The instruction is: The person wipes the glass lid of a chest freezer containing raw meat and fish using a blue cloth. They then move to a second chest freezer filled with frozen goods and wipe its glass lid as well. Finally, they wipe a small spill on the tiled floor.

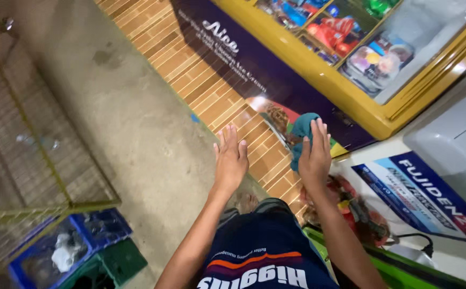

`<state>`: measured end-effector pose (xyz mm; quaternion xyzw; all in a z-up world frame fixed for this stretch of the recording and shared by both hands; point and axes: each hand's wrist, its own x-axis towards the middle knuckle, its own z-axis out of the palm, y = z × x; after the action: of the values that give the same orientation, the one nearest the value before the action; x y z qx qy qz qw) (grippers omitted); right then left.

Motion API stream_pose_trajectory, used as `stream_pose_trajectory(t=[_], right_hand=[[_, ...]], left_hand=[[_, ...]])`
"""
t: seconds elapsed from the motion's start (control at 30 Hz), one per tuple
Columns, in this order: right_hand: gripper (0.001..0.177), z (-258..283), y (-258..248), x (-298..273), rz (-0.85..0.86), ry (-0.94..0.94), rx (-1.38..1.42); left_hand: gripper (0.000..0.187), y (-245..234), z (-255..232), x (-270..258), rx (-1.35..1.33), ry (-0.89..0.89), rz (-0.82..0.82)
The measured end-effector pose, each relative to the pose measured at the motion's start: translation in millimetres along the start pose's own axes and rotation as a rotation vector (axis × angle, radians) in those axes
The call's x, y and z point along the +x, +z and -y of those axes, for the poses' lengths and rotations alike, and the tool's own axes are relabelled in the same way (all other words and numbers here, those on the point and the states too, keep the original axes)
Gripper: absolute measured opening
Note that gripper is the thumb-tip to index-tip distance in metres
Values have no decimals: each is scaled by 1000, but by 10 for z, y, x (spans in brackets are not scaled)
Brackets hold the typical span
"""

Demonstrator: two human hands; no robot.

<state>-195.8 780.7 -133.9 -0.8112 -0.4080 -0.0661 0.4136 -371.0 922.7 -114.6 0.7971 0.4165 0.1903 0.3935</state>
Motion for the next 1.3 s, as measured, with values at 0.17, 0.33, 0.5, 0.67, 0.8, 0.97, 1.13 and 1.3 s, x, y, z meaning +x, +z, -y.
stream_pose_trajectory(t=[0.17,0.33,0.5,0.67,0.8,0.97,1.13,1.3], right_hand=[[43,-71,104,420,29,21,-17],[43,-124,337,768,-47,49,-36],[43,-249,630,1189,-166,135,-87],[44,-374,940,1547,-313,270,-154],[48,-501,1129,1778,-355,275,-348],[50,-818,1057,1777,-271,309,-497],[54,-1322,739,1795,-266,645,-485],[68,-1598,969,2096,-303,585,-723]], left_hand=[[61,110,-53,452,52,40,44],[63,240,-58,1085,118,160,86],[65,218,-35,1778,86,266,183],[65,133,-32,2363,146,373,332],[67,95,-38,2796,207,454,417],[68,205,-5,3135,230,557,455],[68,387,-34,3354,230,594,494],[66,562,-179,3579,225,640,495]])
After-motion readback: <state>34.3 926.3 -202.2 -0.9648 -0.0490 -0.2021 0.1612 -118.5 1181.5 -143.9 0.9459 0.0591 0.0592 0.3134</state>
